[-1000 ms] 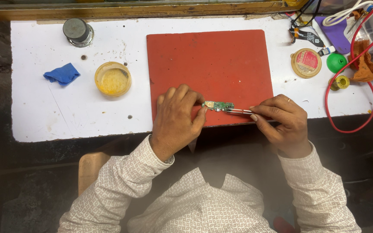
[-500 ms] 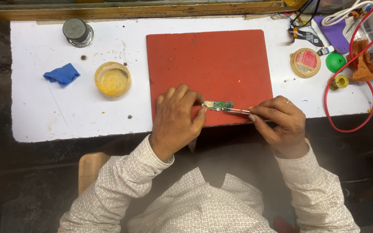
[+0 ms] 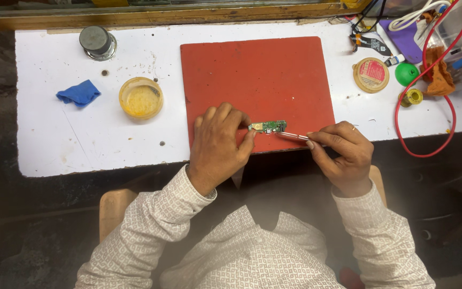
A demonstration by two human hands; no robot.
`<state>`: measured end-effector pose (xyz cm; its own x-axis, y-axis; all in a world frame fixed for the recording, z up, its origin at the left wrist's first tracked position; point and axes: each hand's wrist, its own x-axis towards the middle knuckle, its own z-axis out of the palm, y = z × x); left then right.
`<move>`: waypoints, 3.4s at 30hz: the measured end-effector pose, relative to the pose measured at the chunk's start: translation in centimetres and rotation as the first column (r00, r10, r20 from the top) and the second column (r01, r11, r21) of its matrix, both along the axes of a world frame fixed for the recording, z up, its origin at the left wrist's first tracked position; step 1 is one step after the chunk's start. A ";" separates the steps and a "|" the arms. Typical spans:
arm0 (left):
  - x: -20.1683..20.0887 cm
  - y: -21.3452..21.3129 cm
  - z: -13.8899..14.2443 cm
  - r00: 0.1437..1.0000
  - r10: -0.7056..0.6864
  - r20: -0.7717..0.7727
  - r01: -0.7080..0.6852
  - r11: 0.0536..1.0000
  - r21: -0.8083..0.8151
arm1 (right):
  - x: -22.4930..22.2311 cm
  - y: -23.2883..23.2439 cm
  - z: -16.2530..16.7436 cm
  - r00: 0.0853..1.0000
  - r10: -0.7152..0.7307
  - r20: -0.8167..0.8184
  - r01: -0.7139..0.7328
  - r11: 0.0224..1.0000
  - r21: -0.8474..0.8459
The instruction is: The person works on a small circuit board at a repair bench. They dip a tool into a flux container, apply flux to the board, heat the board with a hot air gun while holding it with tweezers, then use a soldering iron and tweezers to rework components on the board.
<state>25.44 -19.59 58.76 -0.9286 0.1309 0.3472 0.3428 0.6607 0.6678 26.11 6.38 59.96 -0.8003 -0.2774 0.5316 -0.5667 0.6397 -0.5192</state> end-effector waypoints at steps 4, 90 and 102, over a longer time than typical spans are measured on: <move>0.4 -0.3 -0.2 1.000 0.003 -0.022 -0.003 1.000 0.002 | 0.8 -0.6 0.0 1.000 -0.027 0.008 0.028 0.999 -0.023; 0.9 -0.6 -1.4 0.960 -0.223 0.170 0.076 0.791 0.608 | 3.0 -5.1 0.3 0.993 -0.025 -0.119 0.008 0.990 -0.143; 0.1 -1.5 -2.8 0.904 -0.353 0.241 0.063 0.668 0.742 | 2.5 -6.1 -0.2 0.991 -0.036 -0.126 0.016 0.987 -0.162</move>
